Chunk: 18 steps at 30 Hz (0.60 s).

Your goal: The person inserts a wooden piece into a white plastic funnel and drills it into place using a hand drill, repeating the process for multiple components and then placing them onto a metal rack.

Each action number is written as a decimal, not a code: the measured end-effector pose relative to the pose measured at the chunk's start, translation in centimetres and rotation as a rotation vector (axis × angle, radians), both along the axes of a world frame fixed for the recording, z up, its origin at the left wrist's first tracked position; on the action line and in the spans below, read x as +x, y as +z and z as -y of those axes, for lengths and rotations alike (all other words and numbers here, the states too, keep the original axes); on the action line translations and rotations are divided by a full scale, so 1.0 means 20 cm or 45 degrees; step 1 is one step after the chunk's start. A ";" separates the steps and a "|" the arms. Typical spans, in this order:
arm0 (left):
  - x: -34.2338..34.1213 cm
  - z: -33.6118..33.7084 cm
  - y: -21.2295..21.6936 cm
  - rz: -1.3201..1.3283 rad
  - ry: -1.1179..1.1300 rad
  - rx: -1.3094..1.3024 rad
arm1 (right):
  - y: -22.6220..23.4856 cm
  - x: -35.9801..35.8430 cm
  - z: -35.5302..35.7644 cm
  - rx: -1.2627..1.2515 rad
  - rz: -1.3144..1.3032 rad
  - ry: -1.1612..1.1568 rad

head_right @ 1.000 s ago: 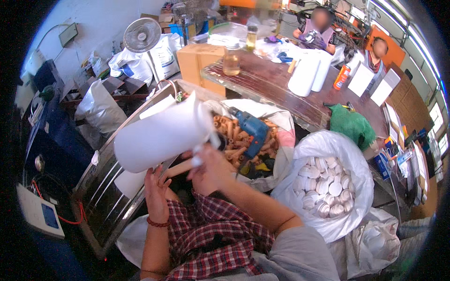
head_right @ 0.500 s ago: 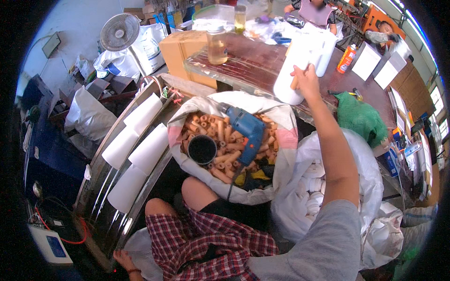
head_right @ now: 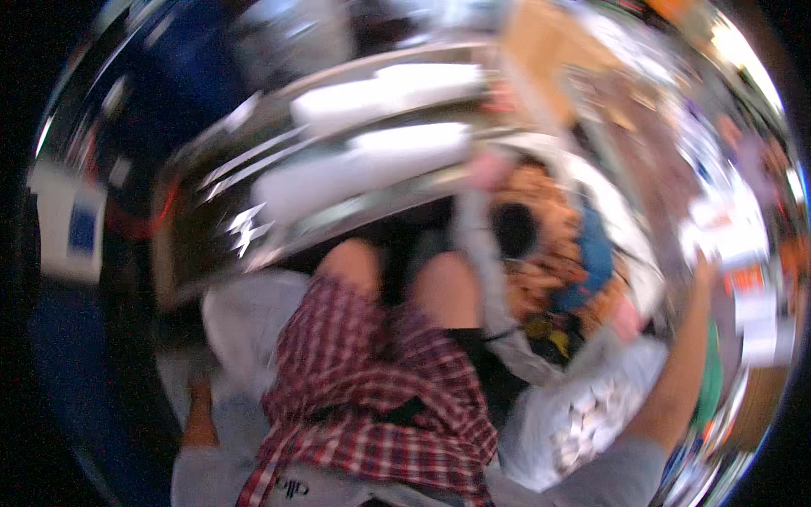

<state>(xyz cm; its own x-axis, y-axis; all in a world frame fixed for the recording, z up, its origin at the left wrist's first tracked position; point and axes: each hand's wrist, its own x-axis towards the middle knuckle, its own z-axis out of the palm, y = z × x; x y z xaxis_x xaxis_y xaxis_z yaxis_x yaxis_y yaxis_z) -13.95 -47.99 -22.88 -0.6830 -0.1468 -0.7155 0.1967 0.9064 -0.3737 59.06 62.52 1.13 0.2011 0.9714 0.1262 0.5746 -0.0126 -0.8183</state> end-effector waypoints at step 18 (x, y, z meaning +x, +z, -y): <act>0.41 -0.51 -0.34 0.118 -0.752 0.136 | 0.44 -0.97 1.27 -0.478 0.775 0.964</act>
